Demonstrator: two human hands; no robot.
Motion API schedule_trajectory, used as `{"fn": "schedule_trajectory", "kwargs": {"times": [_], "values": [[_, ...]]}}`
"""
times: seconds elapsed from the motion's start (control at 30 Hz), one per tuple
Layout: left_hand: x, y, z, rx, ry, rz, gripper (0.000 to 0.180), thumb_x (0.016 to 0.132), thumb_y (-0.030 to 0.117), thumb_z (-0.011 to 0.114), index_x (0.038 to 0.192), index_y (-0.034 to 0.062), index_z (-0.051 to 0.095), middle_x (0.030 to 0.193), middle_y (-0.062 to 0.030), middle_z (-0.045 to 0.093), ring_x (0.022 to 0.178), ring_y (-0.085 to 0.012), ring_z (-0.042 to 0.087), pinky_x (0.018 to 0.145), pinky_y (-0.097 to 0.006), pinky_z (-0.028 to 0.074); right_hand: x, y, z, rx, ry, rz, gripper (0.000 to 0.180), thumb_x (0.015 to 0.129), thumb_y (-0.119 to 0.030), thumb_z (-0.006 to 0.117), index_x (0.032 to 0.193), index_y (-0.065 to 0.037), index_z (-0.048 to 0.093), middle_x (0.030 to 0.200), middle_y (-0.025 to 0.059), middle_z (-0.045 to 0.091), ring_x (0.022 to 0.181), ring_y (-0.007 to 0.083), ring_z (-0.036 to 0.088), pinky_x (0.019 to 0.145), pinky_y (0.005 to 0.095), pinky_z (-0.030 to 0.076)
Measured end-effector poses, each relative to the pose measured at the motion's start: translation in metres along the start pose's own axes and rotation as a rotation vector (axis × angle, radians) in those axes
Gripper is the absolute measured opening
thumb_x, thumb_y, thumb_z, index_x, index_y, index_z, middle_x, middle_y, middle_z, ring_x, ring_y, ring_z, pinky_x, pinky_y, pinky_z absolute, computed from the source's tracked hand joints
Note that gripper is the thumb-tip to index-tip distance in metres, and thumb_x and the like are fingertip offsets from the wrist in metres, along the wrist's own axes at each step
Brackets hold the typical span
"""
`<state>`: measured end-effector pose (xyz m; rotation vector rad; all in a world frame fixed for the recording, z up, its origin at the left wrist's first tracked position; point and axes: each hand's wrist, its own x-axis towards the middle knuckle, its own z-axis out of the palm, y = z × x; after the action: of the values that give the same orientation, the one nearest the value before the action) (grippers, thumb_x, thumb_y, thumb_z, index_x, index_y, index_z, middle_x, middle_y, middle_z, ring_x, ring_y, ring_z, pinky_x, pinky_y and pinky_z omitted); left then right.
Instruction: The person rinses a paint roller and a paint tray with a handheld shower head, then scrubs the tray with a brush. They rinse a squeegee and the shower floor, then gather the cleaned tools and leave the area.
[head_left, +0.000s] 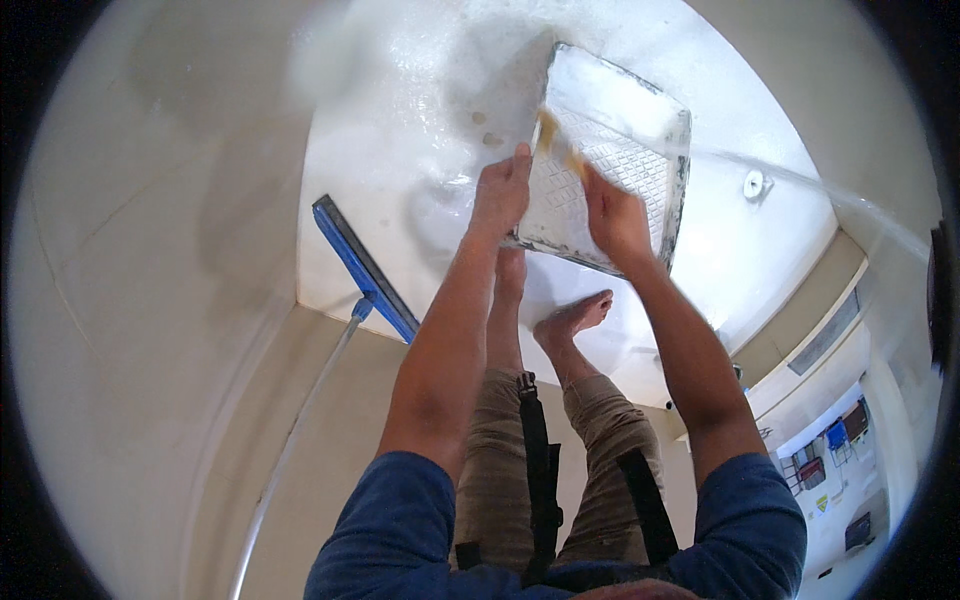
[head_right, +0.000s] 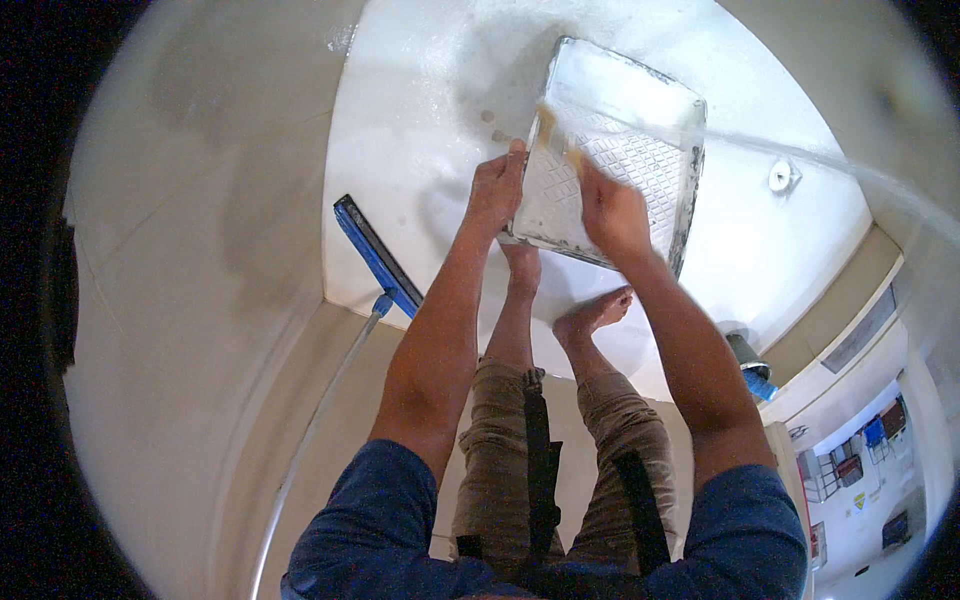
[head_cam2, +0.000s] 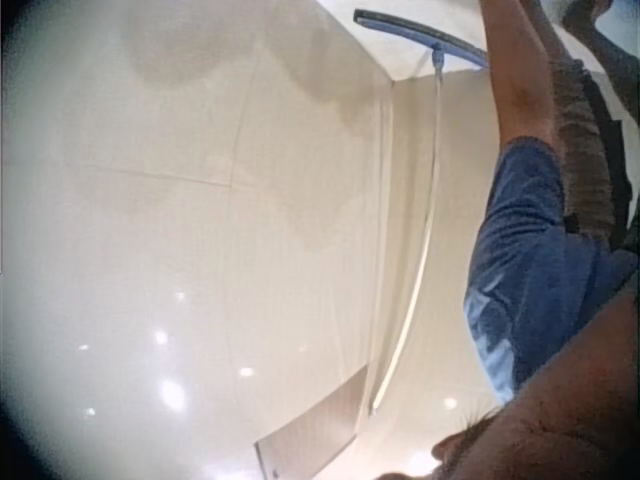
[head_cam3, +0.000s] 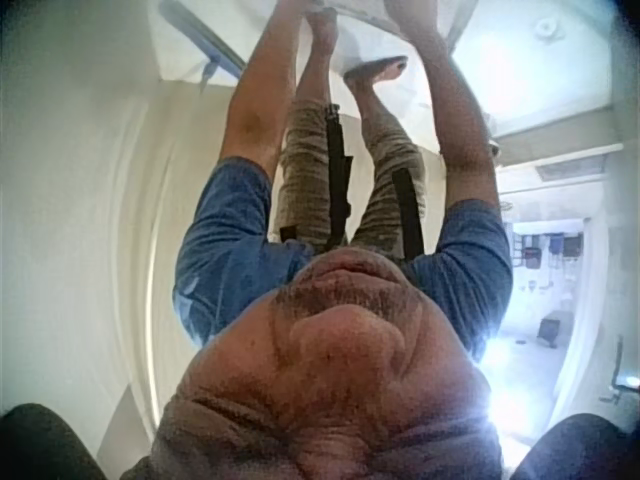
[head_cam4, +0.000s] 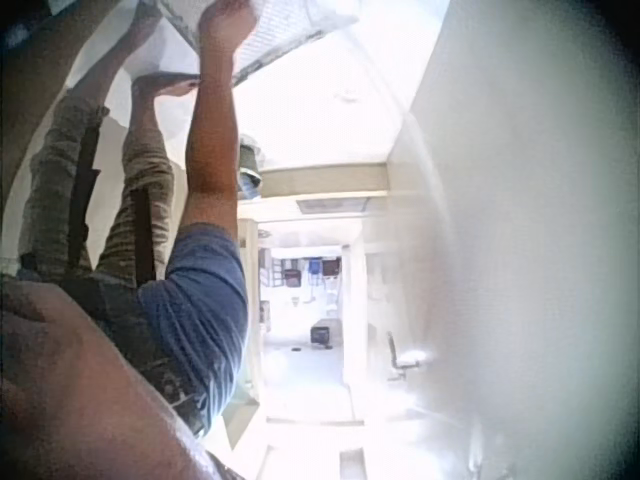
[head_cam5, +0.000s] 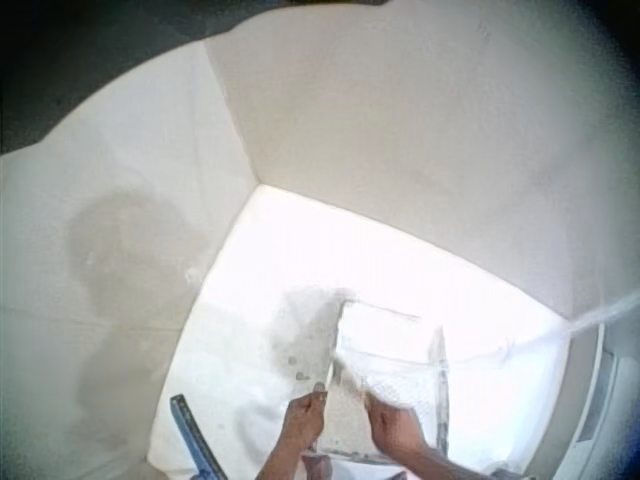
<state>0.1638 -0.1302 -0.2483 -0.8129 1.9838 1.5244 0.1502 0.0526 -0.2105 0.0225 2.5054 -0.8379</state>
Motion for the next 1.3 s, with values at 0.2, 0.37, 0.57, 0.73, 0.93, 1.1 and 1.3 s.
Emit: {"fn": "schedule_trajectory", "kwargs": {"times": [0.2,0.37,0.57,0.73,0.93,1.1,1.3], "values": [[-0.011,-0.007,0.017,-0.008,0.03,-0.053,0.058,0.097,0.051,0.047,0.104,-0.0019,0.069,0.087,-0.0228,0.069,0.087,-0.0287,0.065,0.081,-0.039,0.049,0.102,0.036,0.039,-0.256,0.134,-0.285,0.033,0.093,-0.027,0.049,0.104,0.0,0.066,0.086,0.0237,0.067,0.083,0.0407,0.066,0.075,0.0459,0.053],[-0.005,-0.004,0.012,-0.032,0.055,-0.087,0.054,0.093,0.049,0.054,0.106,-0.0011,0.069,0.083,-0.0198,0.069,0.082,-0.0249,0.065,0.076,-0.037,0.05,-0.052,0.012,-0.032,-0.45,-0.259,-0.312,0.046,0.092,-0.018,0.053,0.137,-0.022,0.05,0.072,0.0183,0.058,0.057,0.0337,0.064,0.053,0.0479,0.052],[-0.014,-0.012,0.027,0.007,0.07,-0.068,0.047,0.091,0.045,0.06,0.108,0.0017,0.069,0.074,-0.0138,0.069,0.072,-0.0215,0.064,0.07,-0.036,0.05,0.003,0.026,-0.038,-0.536,-0.318,-0.097,0.045,0.09,-0.018,0.054,0.135,-0.02,0.053,0.07,0.0191,0.06,0.066,0.0371,0.065,0.059,0.0492,0.051],[-0.027,-0.015,0.018,-0.08,0.08,-0.09,0.04,0.095,0.034,0.06,0.112,-0.0007,0.068,0.081,-0.0084,0.071,0.075,-0.0084,0.06,0.07,-0.028,0.05,0.043,0.016,0.001,-0.341,-0.158,-0.173,0.032,0.091,-0.022,0.054,0.12,-0.015,0.062,0.075,0.0208,0.065,0.07,0.0385,0.065,0.064,0.0498,0.052],[-0.039,-0.008,-0.015,-0.242,0.226,0.034,0.032,0.095,0.027,0.06,0.109,-0.0008,0.069,0.072,-0.01,0.066,0.064,-0.009,0.055,0.062,-0.028,0.048,-0.059,0.033,-0.065,-0.396,-0.212,-0.145,0.035,0.091,-0.019,0.058,0.126,-0.019,0.062,0.074,0.0187,0.064,0.063,0.0354,0.064,0.059,0.046,0.052],[-0.065,0.022,-0.034,-0.214,0.237,0.035,0.036,0.09,0.016,0.065,0.121,-0.0027,0.063,0.07,-0.0063,0.063,0.064,-0.0069,0.053,0.059,-0.024,0.046,0.01,0.034,-0.062,-0.239,-0.083,0.002,0.035,0.093,-0.02,0.057,0.128,-0.017,0.061,0.079,0.021,0.067,0.069,0.0354,0.067,0.065,0.0433,0.053],[-0.084,0.072,-0.056,0.151,0.285,0.275,0.048,0.081,-0.003,0.065,0.129,-0.0009,0.058,0.068,0.0,0.048,0.061,-0.0059,0.046,0.054,-0.022,0.042,0.053,-0.015,-0.047,-0.229,-0.054,-0.272,0.034,0.096,-0.024,0.055,0.128,-0.016,0.061,0.079,0.0182,0.068,0.068,0.0336,0.067,0.067,0.0423,0.055]]}}
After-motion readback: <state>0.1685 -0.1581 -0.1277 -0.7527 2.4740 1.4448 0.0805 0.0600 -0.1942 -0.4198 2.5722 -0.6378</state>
